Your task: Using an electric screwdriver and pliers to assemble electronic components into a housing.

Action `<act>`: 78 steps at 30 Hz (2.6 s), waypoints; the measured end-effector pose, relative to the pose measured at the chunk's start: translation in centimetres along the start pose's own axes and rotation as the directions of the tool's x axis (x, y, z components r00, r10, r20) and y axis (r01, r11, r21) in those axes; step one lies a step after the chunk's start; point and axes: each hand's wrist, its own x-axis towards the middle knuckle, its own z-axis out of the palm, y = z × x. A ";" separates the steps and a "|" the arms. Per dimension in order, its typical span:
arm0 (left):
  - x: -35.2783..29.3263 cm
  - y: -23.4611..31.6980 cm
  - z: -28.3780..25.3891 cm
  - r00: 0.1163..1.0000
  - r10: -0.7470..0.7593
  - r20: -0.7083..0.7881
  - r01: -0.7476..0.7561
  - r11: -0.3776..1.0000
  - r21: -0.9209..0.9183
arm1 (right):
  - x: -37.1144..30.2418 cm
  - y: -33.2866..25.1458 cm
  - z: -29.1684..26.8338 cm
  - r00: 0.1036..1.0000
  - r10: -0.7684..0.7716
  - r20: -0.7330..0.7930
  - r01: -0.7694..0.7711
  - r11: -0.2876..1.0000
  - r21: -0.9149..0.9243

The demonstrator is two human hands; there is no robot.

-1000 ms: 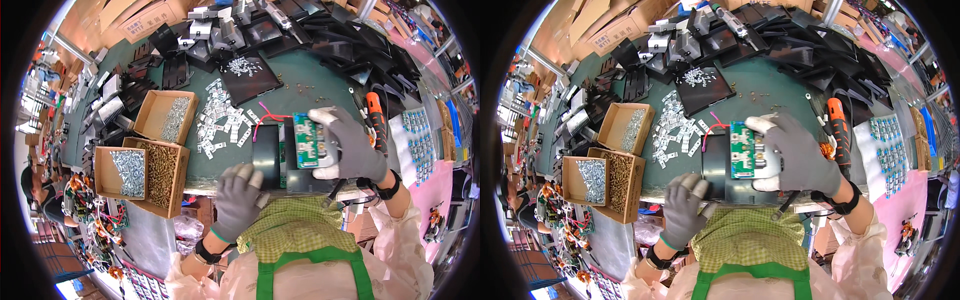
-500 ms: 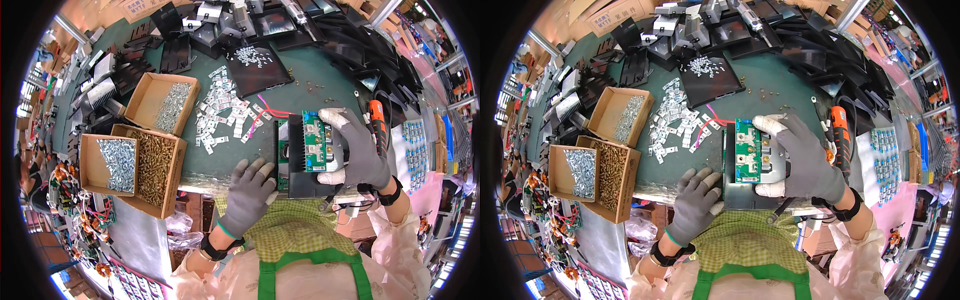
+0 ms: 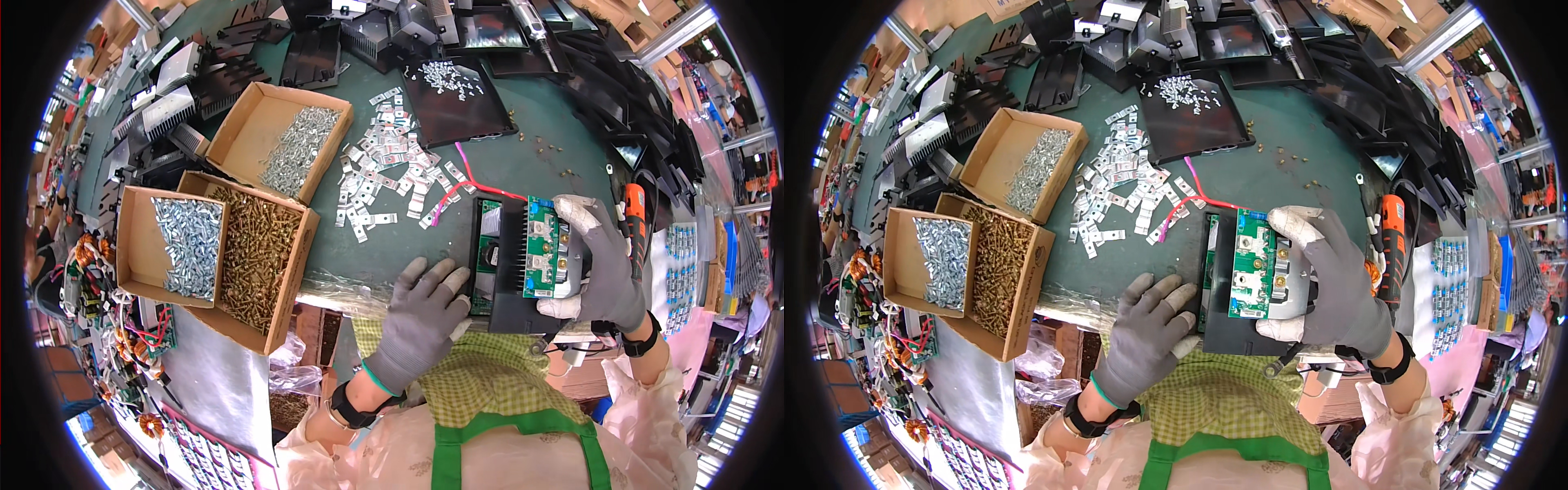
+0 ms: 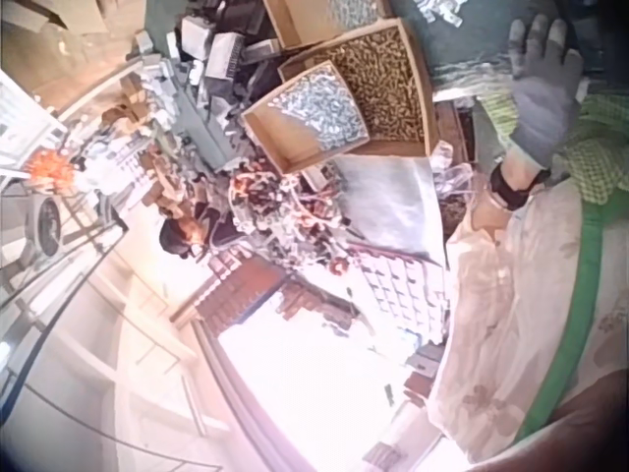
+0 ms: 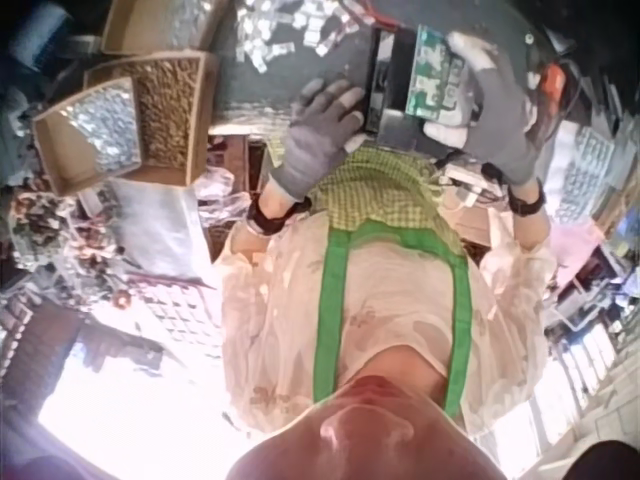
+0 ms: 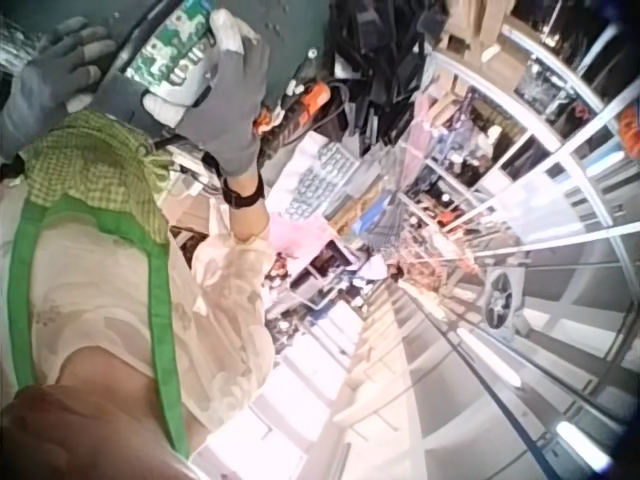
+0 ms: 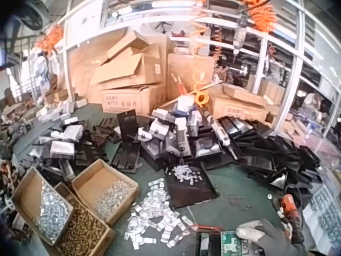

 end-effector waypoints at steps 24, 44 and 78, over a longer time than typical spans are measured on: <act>0.1 -0.3 -0.2 1.000 0.001 0.027 -0.001 1.000 -0.007 | 0.6 0.1 0.2 0.997 -0.072 0.008 0.072 0.997 -0.013; 0.0 -0.3 0.4 0.999 -0.022 -0.047 0.020 0.999 -0.044 | 0.3 0.2 0.8 0.998 -0.065 -0.025 0.063 0.997 -0.051; 0.1 0.5 0.1 0.998 0.066 -0.022 -0.065 0.997 0.052 | -8.6 -0.4 -2.3 0.994 -0.009 -0.107 0.004 0.999 -0.043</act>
